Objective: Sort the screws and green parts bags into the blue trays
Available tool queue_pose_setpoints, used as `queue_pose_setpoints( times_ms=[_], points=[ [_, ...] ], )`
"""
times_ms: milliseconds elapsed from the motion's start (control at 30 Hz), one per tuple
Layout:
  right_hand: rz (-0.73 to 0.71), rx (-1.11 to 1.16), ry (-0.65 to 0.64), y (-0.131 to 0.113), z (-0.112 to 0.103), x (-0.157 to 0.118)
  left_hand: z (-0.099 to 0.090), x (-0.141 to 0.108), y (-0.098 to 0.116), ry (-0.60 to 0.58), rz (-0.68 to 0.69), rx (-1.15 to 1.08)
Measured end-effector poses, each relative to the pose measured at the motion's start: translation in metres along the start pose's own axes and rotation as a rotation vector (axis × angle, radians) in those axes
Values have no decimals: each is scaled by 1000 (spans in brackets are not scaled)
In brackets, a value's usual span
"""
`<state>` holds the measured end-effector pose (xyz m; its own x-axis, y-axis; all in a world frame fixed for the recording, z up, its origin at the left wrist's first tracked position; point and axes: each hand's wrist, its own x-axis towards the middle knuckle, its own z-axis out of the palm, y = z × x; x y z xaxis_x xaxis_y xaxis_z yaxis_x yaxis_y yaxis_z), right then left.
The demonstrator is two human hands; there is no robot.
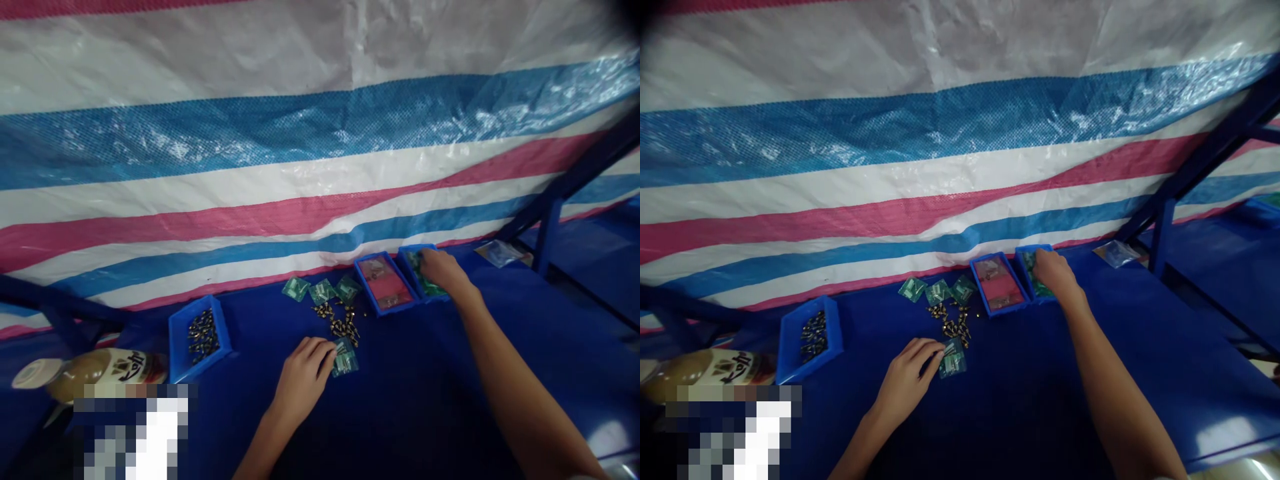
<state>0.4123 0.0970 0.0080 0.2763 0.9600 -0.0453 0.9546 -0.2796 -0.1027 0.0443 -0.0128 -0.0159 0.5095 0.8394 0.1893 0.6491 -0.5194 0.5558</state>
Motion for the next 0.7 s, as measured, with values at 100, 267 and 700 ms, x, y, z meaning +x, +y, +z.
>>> queue_pose_setpoints(
  times_ms=[100,267,700],
  points=[
    [-1,-28,-17,2,-2,4,0,0,0,-12,-9,2],
    [-48,-36,33,2,-15,-1,-1,-1,0,-26,-8,-11],
    [-106,-66,250,41,-15,-69,-1,-1,-2,28,-14,-14]
  ],
)
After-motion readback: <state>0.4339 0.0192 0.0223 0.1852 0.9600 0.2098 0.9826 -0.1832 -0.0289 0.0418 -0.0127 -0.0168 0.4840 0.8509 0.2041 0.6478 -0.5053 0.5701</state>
